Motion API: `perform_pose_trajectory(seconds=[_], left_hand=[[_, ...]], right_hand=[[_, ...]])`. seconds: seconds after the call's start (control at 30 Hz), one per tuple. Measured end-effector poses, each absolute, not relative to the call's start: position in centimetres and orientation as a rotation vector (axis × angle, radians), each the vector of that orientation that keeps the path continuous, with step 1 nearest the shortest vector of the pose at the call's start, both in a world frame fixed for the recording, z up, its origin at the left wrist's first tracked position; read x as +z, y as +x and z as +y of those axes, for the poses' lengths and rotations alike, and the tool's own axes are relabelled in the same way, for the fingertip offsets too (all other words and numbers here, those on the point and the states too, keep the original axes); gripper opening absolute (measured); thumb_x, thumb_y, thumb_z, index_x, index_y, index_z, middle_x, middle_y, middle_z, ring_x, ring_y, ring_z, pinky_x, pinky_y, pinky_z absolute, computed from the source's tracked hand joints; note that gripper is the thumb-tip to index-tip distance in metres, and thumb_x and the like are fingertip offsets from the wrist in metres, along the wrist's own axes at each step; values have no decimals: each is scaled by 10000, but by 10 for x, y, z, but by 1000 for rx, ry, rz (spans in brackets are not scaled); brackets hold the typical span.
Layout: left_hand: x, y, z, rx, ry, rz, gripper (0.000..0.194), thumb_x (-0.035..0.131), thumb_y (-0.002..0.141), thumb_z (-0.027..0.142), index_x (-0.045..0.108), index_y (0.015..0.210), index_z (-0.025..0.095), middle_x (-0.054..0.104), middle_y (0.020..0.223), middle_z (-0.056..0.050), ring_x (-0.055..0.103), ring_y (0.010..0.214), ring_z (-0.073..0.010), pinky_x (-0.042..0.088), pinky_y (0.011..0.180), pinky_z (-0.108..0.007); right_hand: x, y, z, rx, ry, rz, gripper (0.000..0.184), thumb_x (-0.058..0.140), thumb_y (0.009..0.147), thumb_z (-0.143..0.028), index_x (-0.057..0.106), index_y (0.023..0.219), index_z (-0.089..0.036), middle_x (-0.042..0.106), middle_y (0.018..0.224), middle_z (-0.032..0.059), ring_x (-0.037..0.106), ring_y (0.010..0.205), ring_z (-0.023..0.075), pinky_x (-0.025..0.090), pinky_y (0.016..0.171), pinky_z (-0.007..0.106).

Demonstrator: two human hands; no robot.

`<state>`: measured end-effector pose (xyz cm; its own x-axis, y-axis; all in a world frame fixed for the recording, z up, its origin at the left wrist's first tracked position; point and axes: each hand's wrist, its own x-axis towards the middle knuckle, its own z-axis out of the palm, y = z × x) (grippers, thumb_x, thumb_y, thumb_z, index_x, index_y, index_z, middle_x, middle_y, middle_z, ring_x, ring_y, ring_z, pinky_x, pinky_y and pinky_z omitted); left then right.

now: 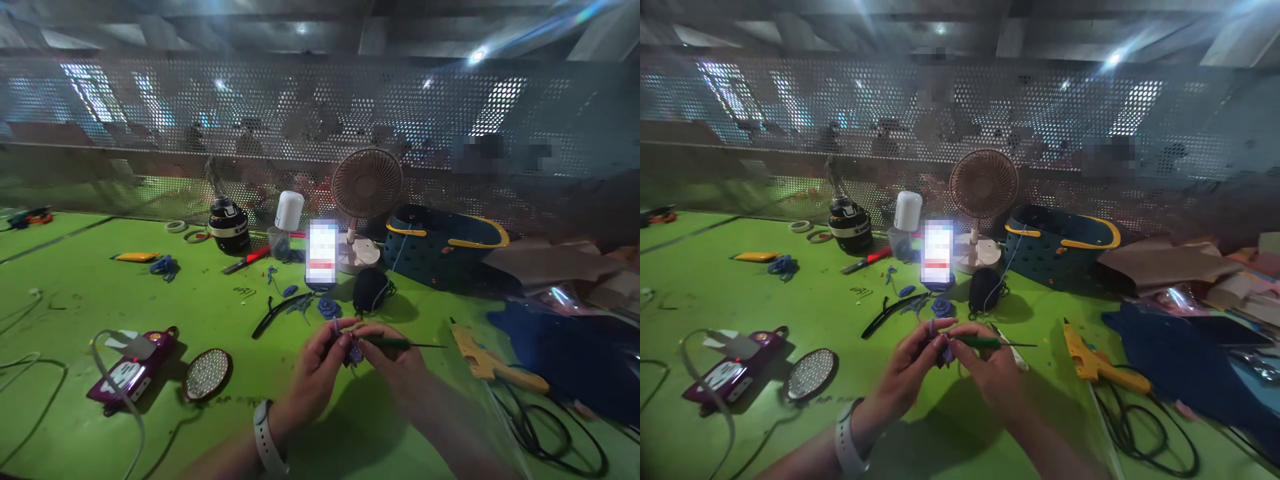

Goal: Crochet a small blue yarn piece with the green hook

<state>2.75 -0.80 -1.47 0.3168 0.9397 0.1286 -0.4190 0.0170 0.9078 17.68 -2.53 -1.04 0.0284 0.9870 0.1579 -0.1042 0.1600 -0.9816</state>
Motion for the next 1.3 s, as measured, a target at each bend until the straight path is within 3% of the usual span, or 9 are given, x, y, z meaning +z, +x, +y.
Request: perform_pose_trajectory(seconds=[0.23,0.37,0.5,0.7,0.93,1.3], left_hand=[[-21,31,-9,1247,1061,647,293,696,842,432,724,1029,209,693,889,-46,604,758,-127,501,681,-225],[-26,29,-9,1343,1302,680,235,591,929,348,703,1079,206,698,897,-61,623,733,-137,518,655,-236],[-30,25,-7,1525,1691,749,230,531,957,221,668,1140,199,699,932,-84,656,806,-168,532,713,-269],[-33,24,-3,1648,1878,789,223,520,948,156,654,1121,201,668,869,-57,631,743,-147,515,675,-241],[-19,25,-5,1463,1398,919,176,559,935,258,681,1042,190,631,779,-11,555,656,-119,468,596,-210],[-18,27,-8,1353,981,955,229,668,859,352,697,1035,209,659,941,-32,571,862,-158,461,752,-255]], right_hand=[[-7,169,-25,1059,-1088,-1202,211,792,744,-443,740,800,-246,711,862,18,646,860,206,491,809,349],[-6,168,-29,1158,-1195,-1098,412,776,678,-602,706,795,-214,683,728,17,619,715,203,485,686,338],[-16,166,-31,1360,-1218,-992,508,691,709,-692,638,710,-187,646,640,8,603,633,177,482,639,322],[-9,157,-30,1500,-1155,-1030,444,822,642,-565,627,695,-170,618,611,-27,599,593,128,485,613,269],[-1,164,-28,1488,-1119,-1095,302,802,696,-457,717,749,-172,725,712,18,632,648,127,518,647,260],[-5,169,-28,1444,-1097,-1157,218,756,743,-392,711,794,-185,761,782,39,664,681,150,542,694,302]])
